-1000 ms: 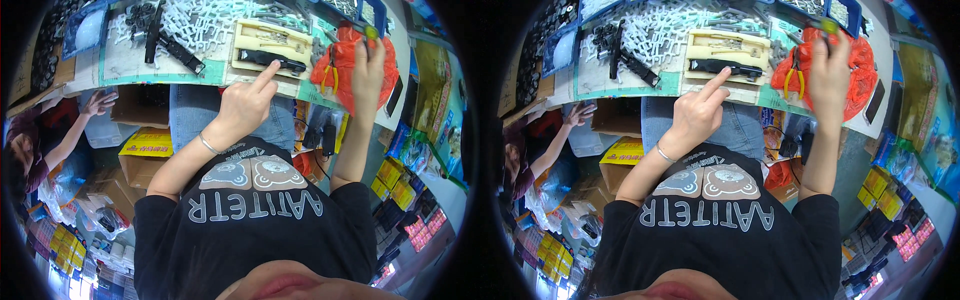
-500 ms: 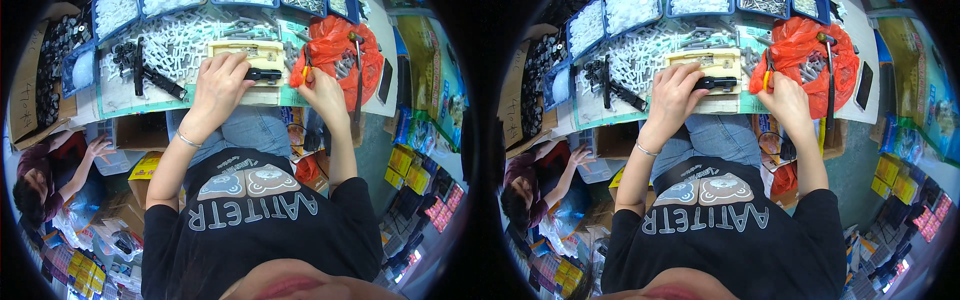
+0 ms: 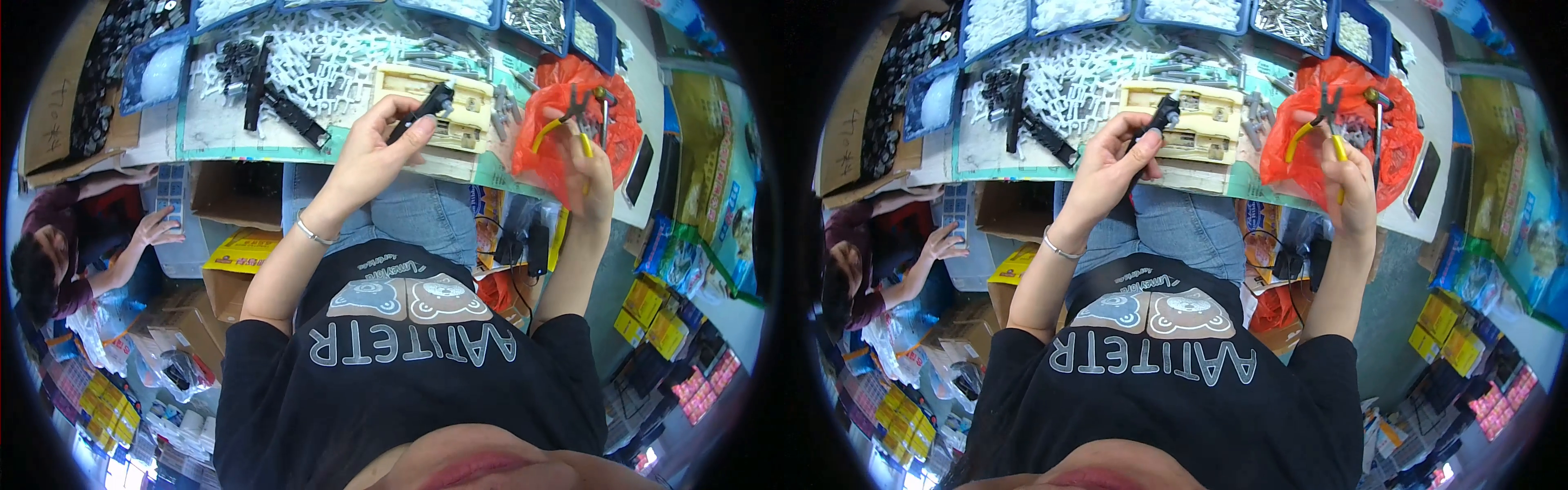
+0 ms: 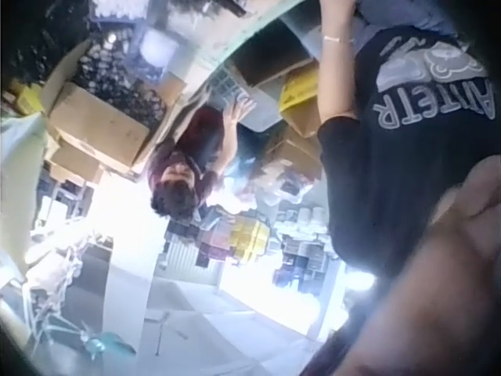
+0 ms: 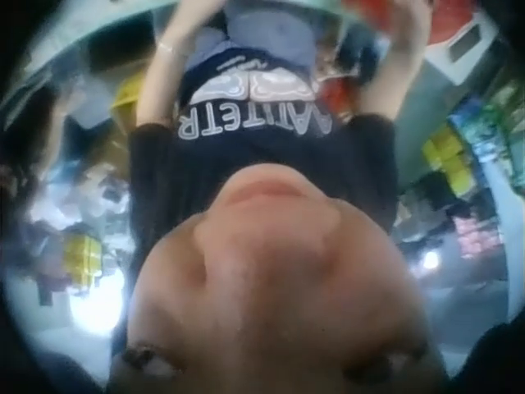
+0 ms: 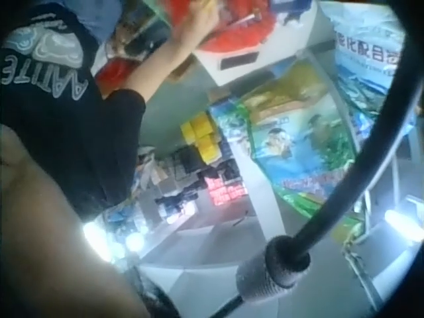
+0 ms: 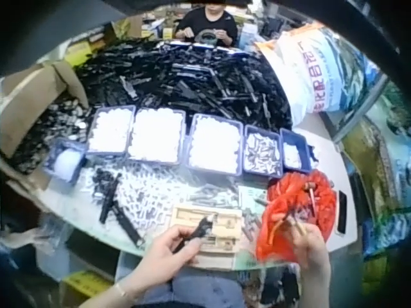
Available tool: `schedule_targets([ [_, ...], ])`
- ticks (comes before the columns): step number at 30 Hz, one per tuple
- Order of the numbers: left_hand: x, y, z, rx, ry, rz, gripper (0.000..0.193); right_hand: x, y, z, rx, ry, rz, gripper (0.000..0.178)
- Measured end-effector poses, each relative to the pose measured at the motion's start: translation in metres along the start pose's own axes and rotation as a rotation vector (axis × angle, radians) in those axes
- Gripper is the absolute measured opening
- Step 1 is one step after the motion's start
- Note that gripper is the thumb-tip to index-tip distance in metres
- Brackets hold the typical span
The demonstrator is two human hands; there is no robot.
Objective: The person assembles small plastic toy components by hand and with a screwdriver, securing them with screws into a plastic chassis.
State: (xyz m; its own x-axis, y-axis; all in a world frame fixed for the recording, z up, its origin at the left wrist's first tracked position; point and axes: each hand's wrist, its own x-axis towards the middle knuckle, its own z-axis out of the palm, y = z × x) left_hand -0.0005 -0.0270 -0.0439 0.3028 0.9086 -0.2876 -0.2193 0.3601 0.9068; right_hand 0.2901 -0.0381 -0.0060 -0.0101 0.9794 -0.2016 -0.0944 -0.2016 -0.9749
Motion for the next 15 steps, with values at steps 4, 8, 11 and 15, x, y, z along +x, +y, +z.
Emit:
schedule_targets([
  [4,-0.004,0.001,-0.003,-0.148,-0.065,-0.010,0.031,-0.002,-0.009,0.043,0.344,-0.303,0.103,0.022],
  [8,-0.012,0.006,-0.004,-0.143,-0.029,0.157,0.038,-0.008,-0.010,0.078,-0.381,-0.384,-0.108,0.022],
  [11,-0.015,0.009,-0.001,0.152,0.090,0.389,0.028,-0.010,-0.007,0.104,-0.485,-0.440,-0.146,0.019],
  [15,-0.019,0.013,-0.003,0.528,0.339,0.705,0.022,-0.006,-0.007,0.122,-0.611,-0.457,-0.225,0.021],
])
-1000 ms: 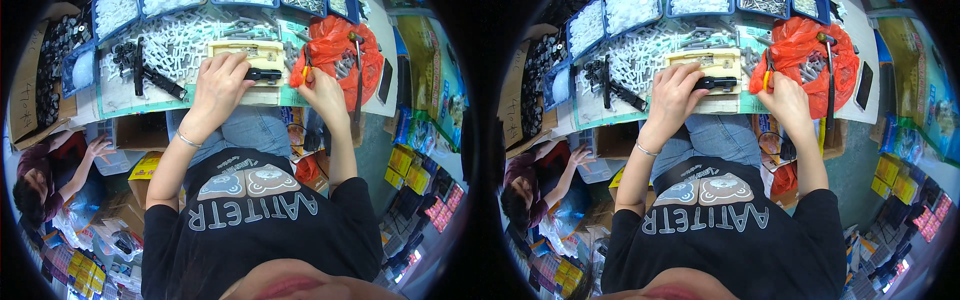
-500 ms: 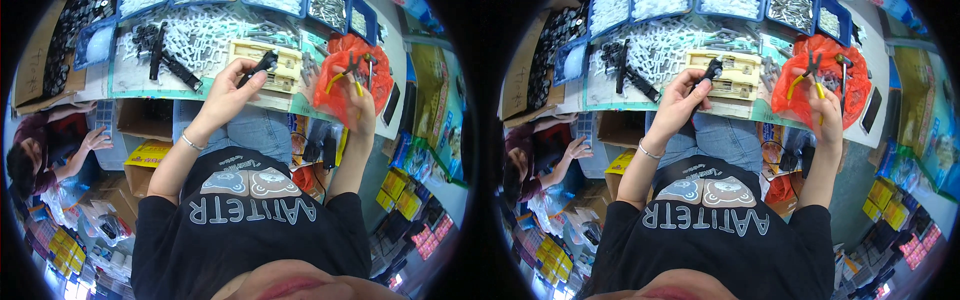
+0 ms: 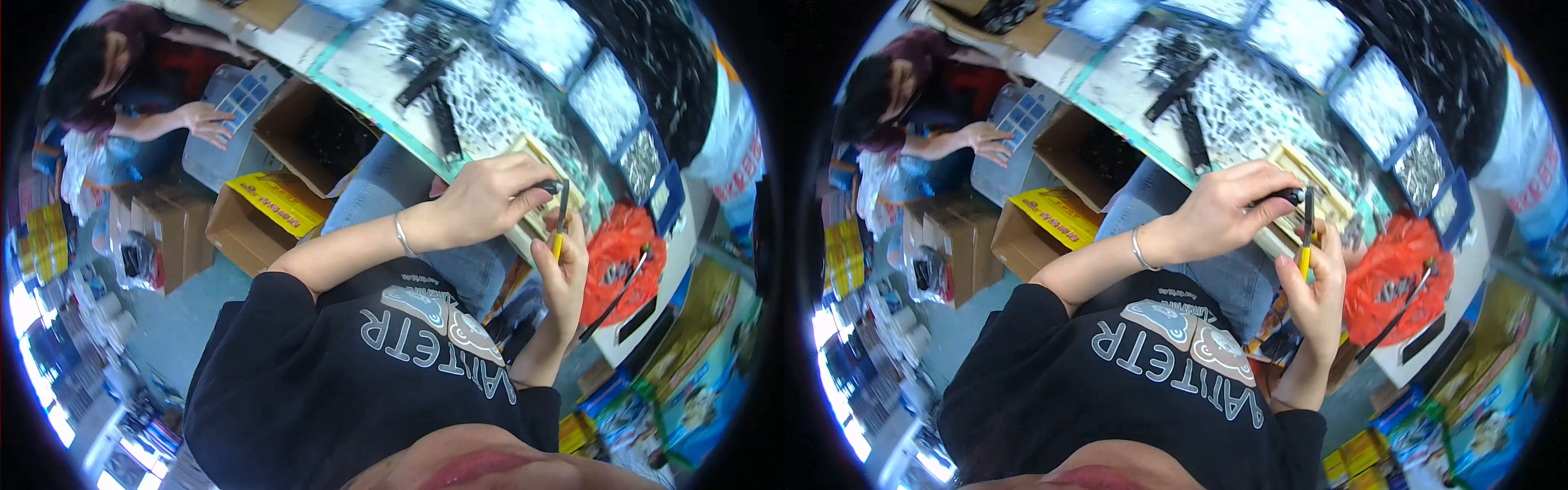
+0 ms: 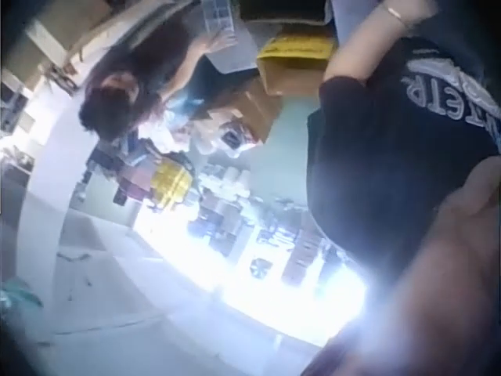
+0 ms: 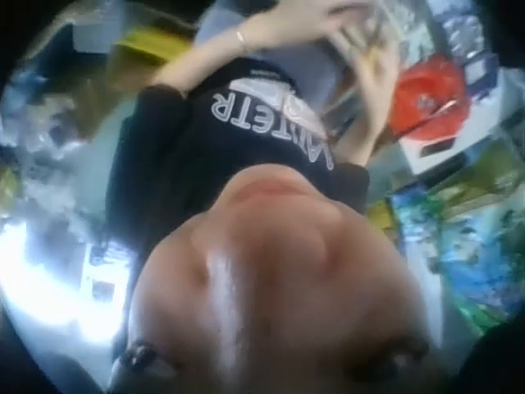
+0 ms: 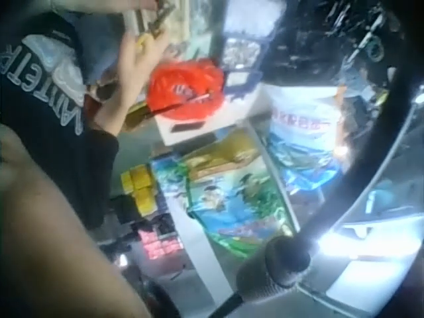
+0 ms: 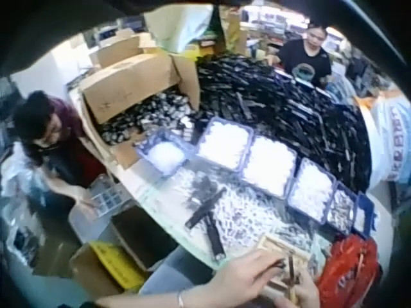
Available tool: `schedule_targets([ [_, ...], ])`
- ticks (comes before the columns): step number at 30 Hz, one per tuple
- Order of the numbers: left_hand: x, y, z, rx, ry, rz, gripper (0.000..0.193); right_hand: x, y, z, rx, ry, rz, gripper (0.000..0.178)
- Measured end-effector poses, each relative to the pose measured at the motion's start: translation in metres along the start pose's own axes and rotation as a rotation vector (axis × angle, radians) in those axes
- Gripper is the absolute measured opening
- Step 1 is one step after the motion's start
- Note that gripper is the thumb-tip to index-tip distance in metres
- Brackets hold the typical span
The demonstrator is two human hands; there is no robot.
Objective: The person assembles small plastic toy components by hand and with a screwdriver, securing them with screws into a plastic chassis.
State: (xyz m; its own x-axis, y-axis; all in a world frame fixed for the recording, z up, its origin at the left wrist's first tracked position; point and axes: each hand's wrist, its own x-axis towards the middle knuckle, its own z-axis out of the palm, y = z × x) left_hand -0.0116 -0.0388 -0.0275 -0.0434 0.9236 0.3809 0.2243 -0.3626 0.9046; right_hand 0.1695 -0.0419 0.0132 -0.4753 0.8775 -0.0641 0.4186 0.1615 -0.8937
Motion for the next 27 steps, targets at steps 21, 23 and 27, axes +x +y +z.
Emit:
schedule_targets([
  [21,0.019,0.001,-0.027,0.506,0.224,0.383,0.028,0.026,-0.034,0.017,-0.139,0.050,-0.045,0.019],
  [23,0.019,0.003,-0.029,0.585,0.209,0.427,0.027,0.026,-0.034,0.016,-0.256,0.022,-0.078,0.017],
  [27,0.017,0.006,-0.032,0.440,0.105,0.399,0.027,0.022,-0.030,0.012,-0.418,0.003,-0.194,0.019],
])
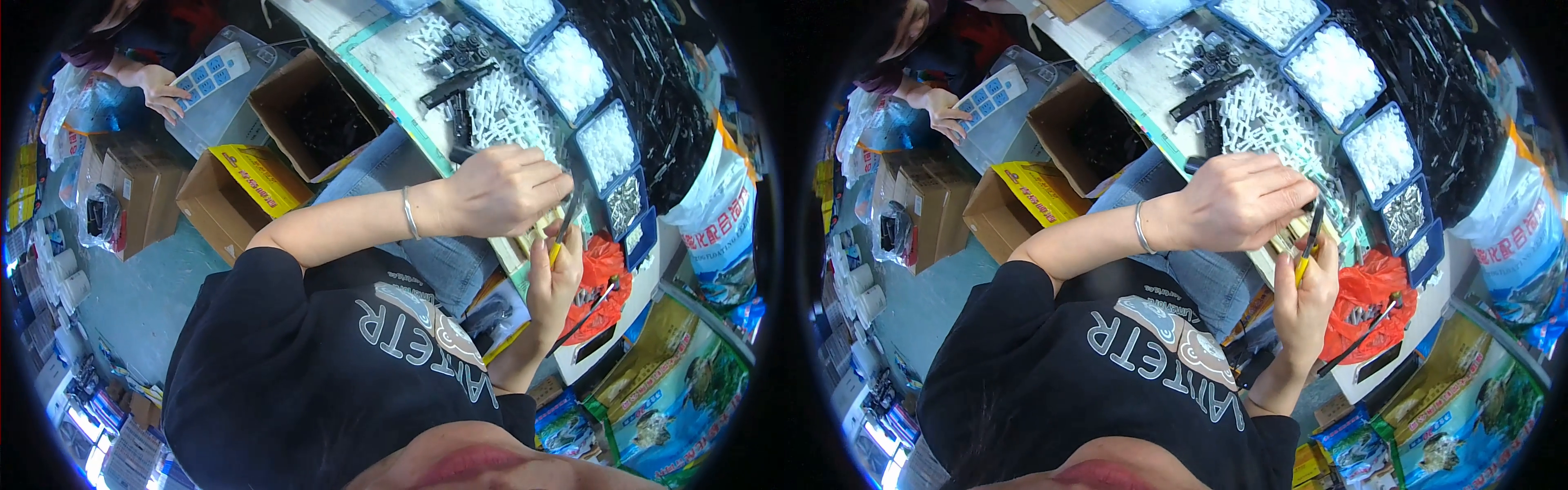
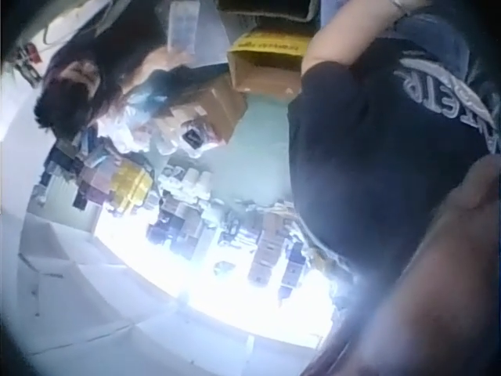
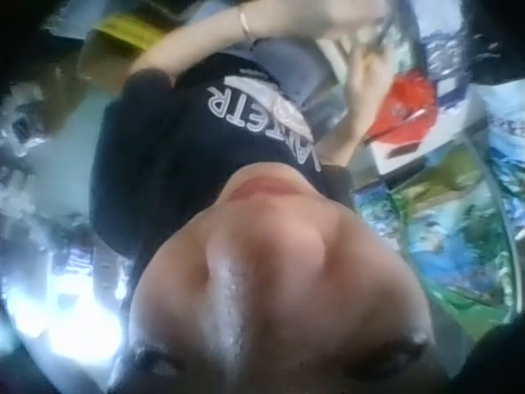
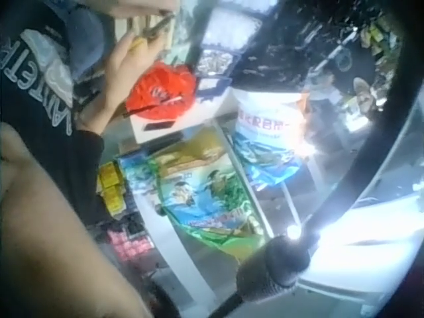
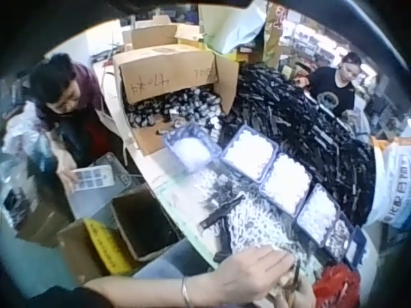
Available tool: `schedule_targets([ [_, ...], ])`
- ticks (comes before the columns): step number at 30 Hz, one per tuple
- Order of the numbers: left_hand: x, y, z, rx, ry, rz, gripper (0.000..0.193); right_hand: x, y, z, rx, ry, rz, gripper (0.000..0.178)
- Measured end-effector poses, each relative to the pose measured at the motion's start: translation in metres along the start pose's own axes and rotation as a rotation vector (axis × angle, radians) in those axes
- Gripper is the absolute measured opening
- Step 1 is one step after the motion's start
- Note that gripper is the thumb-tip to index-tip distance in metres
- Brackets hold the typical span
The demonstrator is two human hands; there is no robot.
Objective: The person assembles small plastic toy components by hand and with a screwdriver, securing them with screws into a plastic chassis.
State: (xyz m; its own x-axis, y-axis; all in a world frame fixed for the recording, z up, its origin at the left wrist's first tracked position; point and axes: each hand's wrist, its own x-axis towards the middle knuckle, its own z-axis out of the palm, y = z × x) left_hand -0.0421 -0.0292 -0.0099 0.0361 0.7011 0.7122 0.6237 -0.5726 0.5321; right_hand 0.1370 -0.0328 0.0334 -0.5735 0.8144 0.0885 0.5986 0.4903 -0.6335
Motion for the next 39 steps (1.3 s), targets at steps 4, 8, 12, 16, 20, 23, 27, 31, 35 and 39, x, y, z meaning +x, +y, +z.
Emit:
schedule_targets([
  [4,-0.007,0.001,-0.006,-0.624,-0.204,-0.211,0.022,-0.015,0.010,-0.002,-0.169,0.049,-0.117,0.012],
  [8,-0.003,0.004,-0.026,-0.868,-0.607,-0.298,0.024,-0.036,0.033,-0.005,-0.032,-0.007,-0.263,0.015],
  [12,-0.010,0.001,-0.030,-1.429,-0.590,-0.711,0.027,-0.062,0.047,-0.014,0.566,0.267,0.282,0.011],
  [16,-0.025,-0.009,-0.026,-1.622,-0.233,-0.902,0.032,-0.076,0.109,-0.026,-0.307,0.265,0.492,0.023],
  [20,-0.042,-0.004,-0.025,-1.675,-0.186,-1.023,0.032,-0.082,0.127,-0.016,-0.693,0.160,0.528,0.024],
  [23,-0.048,-0.002,-0.034,-1.702,-0.140,-1.088,0.032,-0.076,0.108,-0.012,-1.002,0.054,0.591,0.029],
  [27,-0.059,-0.002,-0.052,-1.691,-0.036,-1.080,0.032,-0.066,0.065,-0.024,-0.832,0.095,0.494,0.026],
  [31,-0.063,0.015,-0.044,-1.682,0.105,-1.057,0.032,-0.039,-0.001,0.002,0.083,-0.005,0.261,0.047],
  [35,-0.057,0.035,-0.024,-1.645,0.250,-1.025,0.033,-0.024,-0.004,0.060,0.786,-0.228,0.136,0.074],
  [39,-0.060,0.042,-0.025,-1.261,0.115,-0.966,0.031,-0.030,-0.005,0.049,0.833,-0.375,0.415,0.041],
])
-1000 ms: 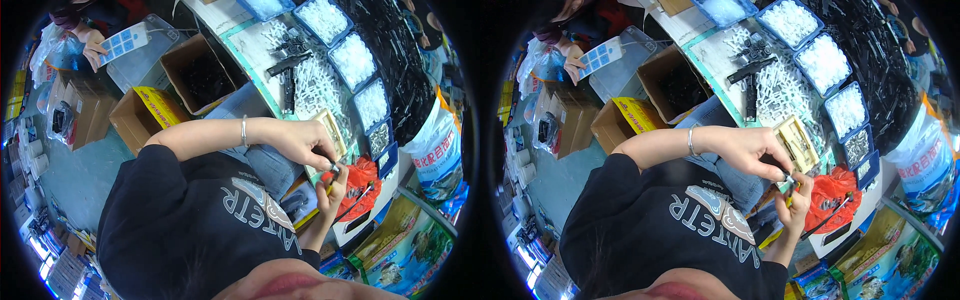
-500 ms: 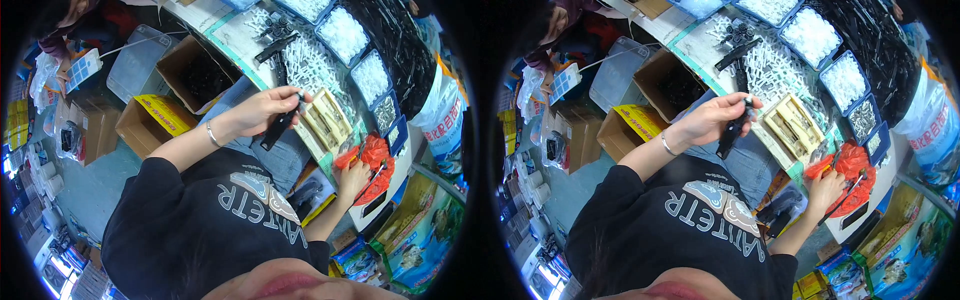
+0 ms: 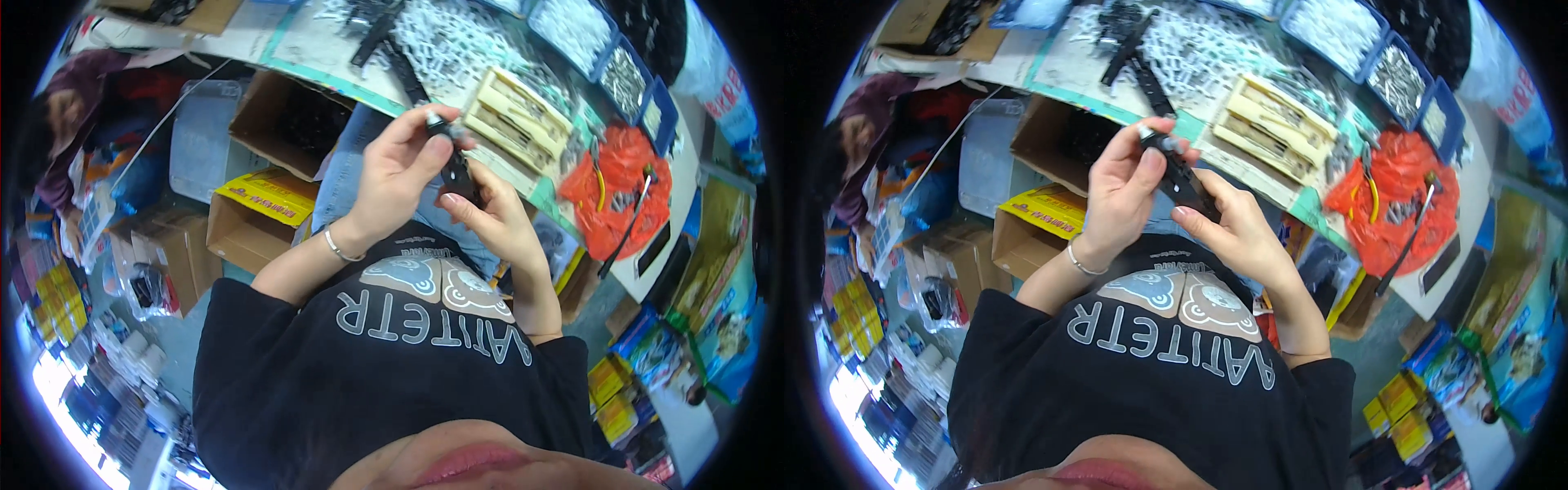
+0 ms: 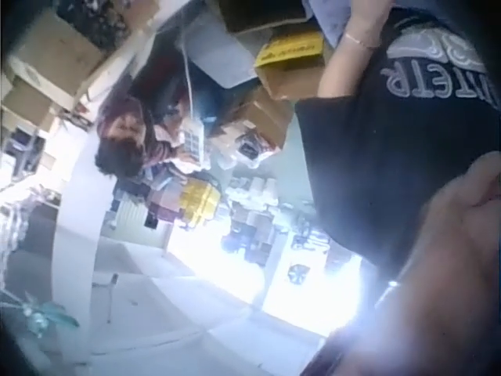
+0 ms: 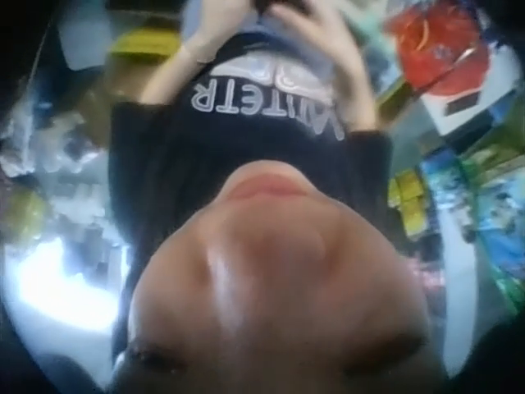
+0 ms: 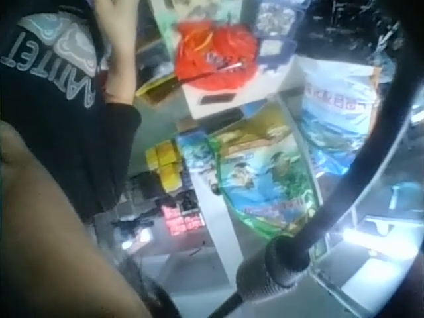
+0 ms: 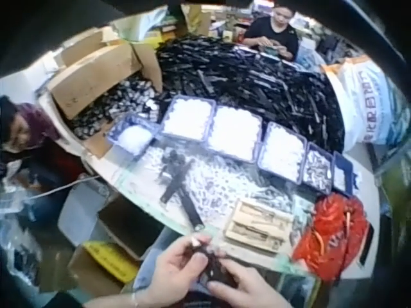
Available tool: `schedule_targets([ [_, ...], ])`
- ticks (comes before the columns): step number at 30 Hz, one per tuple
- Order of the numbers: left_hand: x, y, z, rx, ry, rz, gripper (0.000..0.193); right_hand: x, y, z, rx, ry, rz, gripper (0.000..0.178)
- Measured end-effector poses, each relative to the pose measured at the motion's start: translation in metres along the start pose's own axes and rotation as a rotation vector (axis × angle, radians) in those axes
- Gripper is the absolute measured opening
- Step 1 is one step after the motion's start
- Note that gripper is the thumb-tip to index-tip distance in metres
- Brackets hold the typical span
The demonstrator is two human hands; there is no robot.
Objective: The person assembles small plastic toy components by hand and with a screwdriver, securing them with screws into a plastic chassis.
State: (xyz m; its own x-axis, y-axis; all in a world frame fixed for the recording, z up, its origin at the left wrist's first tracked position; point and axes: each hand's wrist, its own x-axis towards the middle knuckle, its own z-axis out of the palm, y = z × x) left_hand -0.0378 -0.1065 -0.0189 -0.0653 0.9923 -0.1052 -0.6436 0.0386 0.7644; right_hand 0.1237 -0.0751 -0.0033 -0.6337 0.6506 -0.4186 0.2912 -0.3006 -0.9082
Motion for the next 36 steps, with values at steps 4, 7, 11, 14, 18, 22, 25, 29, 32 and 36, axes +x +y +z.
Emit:
schedule_targets([
  [4,-0.002,-0.014,-0.033,0.131,0.013,-0.123,0.029,-0.012,-0.006,-0.005,-0.351,0.189,-0.087,0.035],
  [7,-0.004,-0.021,-0.040,-0.060,0.096,-0.189,0.030,-0.004,-0.014,0.000,-0.412,0.130,-0.095,0.032],
  [11,-0.006,-0.031,-0.048,-0.044,0.140,-0.209,0.030,0.014,0.009,0.026,-0.342,0.126,-0.085,0.043],
  [14,-0.007,-0.019,-0.090,-0.015,0.310,-0.158,0.030,0.019,0.019,0.031,-0.547,0.070,-0.173,0.050],
  [18,-0.008,-0.006,-0.194,0.056,0.630,-0.034,0.031,0.018,0.016,0.001,-0.560,0.259,-0.333,0.031],
  [22,-0.005,-0.046,-0.332,0.149,0.955,-0.016,0.035,0.021,0.004,-0.040,-0.635,0.603,-0.437,0.017],
  [25,0.012,-0.060,-0.339,0.230,1.207,-0.329,0.039,0.018,0.000,-0.062,-0.680,0.674,-0.429,0.016],
  [29,0.018,-0.038,-0.221,1.017,0.997,0.527,0.038,0.020,-0.010,-0.093,-0.744,0.726,-0.419,0.015],
  [32,0.031,0.001,-0.139,1.379,0.490,0.827,0.042,0.035,-0.034,-0.125,-0.773,0.744,-0.502,0.017],
  [36,0.060,0.016,-0.091,1.690,0.361,0.637,0.048,0.080,-0.064,-0.170,-0.886,0.755,-0.630,0.020],
])
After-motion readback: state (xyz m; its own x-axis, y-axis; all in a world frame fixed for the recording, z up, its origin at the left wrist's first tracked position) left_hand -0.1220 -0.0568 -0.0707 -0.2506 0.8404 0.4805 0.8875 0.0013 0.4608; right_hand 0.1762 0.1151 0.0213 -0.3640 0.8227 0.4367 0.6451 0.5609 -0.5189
